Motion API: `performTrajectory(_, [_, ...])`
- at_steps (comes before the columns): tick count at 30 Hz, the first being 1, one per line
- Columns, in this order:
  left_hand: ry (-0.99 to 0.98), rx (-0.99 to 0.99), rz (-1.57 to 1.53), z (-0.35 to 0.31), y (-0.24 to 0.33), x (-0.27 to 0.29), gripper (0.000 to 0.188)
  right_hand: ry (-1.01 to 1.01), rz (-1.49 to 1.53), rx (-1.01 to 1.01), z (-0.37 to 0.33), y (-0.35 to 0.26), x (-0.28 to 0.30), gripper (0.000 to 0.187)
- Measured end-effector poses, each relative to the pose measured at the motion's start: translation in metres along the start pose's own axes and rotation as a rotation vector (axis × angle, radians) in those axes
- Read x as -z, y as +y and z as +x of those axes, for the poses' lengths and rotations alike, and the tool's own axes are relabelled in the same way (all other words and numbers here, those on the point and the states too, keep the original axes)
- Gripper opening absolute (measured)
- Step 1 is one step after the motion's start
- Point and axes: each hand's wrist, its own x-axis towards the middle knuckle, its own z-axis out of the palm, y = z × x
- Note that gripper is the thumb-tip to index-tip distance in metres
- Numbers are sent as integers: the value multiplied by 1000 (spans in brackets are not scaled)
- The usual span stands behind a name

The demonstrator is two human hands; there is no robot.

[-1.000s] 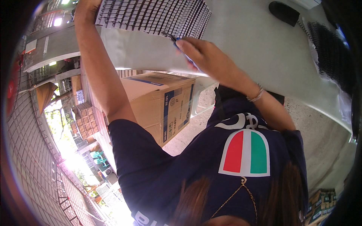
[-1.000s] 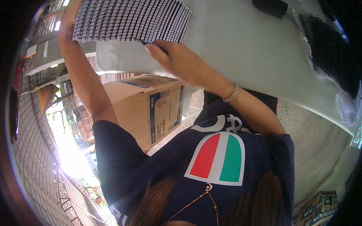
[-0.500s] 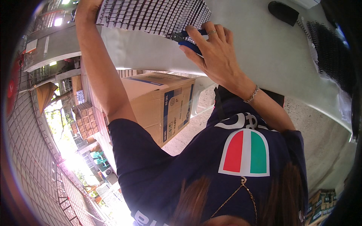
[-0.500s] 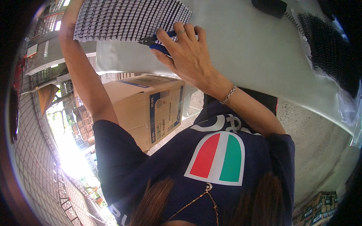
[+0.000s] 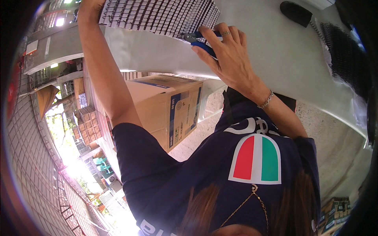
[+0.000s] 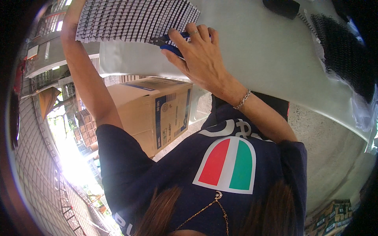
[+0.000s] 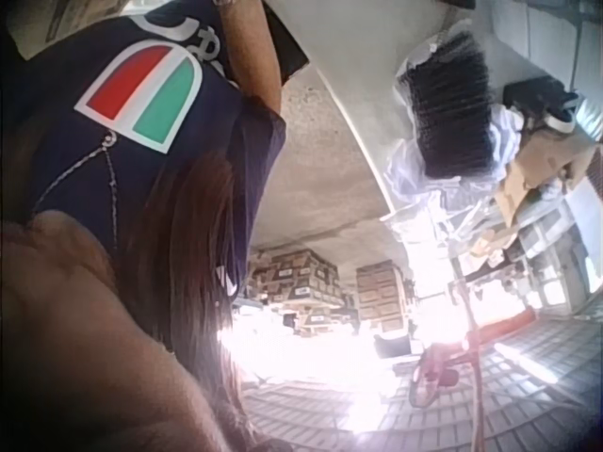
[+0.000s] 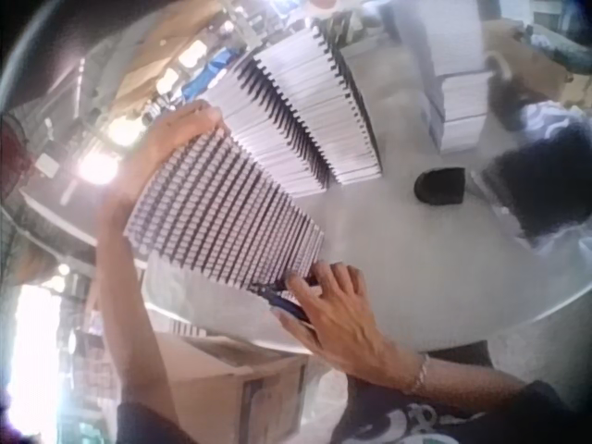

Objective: The person uses pliers to trim the spiral binding of stacked notebooks. They repeatedly pick up a notebook, cut the binding, and place it back on the stack.

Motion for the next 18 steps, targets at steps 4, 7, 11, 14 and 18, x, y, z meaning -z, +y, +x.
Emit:
performTrajectory(4, [112,-29,58,-7,2,-15,42,-5,-63,22,1,3,-3,41])
performTrajectory(7, [62,-72,104,-4,-3,1,43,-331,378,-250,8,-2,4,43])
performTrajectory(11, [111,-46,78,-3,-8,-8,46,-629,843,-520,24,5,25,47])
performTrajectory(14, [156,-27,47,-11,5,-21,48,-210,339,-172,3,5,9,45])
performTrajectory(18, [77,84,95,0,1,-1,45,-36,-34,-4,-8,6,1,46])
